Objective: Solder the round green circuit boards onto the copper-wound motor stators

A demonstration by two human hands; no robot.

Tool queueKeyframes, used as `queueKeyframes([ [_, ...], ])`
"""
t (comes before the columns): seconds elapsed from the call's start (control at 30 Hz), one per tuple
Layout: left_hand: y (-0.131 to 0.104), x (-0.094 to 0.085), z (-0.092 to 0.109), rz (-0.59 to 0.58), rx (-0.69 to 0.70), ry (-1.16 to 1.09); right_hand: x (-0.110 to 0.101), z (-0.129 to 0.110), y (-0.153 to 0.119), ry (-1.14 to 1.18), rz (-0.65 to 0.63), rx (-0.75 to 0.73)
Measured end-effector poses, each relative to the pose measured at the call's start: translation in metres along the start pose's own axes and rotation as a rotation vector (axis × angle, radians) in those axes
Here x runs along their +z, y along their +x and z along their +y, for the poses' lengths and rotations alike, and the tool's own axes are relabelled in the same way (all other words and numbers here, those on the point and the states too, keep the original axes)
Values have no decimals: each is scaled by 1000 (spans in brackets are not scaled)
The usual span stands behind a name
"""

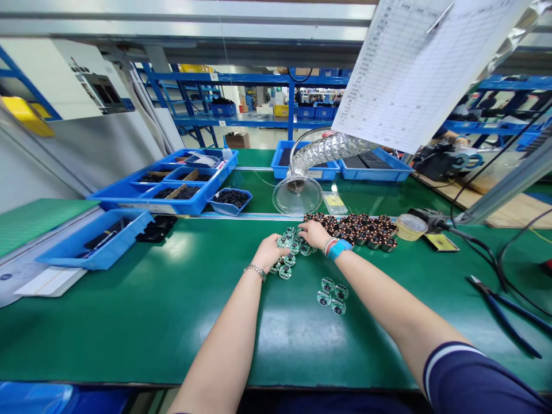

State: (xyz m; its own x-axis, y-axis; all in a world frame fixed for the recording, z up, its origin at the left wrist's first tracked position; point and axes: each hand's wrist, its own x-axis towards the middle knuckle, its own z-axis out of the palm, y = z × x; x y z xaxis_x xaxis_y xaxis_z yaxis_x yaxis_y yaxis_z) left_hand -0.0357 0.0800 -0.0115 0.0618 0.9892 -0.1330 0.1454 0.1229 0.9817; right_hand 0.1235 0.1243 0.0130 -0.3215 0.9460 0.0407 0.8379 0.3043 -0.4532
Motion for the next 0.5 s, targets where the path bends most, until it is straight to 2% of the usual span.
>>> queueKeyframes([
  [0.07, 0, 1, 1, -15, 23, -23, -2, -1, -5, 36, -43, -25],
  [0.17, -1, 1, 3, -25, 55, -49, -4, -5, -16, 100, -181, -72],
  [0.27, -3, -1, 4, -40, 77, -43, -6, -6, -22, 131, -256, -61],
  [0.37, -3, -1, 3, -18, 88, -15, -6, -6, -24, 125, -217, -26],
  [0.5, -1, 4, 0, 67, 78, 18, -2, -12, -24, 72, -87, 0],
])
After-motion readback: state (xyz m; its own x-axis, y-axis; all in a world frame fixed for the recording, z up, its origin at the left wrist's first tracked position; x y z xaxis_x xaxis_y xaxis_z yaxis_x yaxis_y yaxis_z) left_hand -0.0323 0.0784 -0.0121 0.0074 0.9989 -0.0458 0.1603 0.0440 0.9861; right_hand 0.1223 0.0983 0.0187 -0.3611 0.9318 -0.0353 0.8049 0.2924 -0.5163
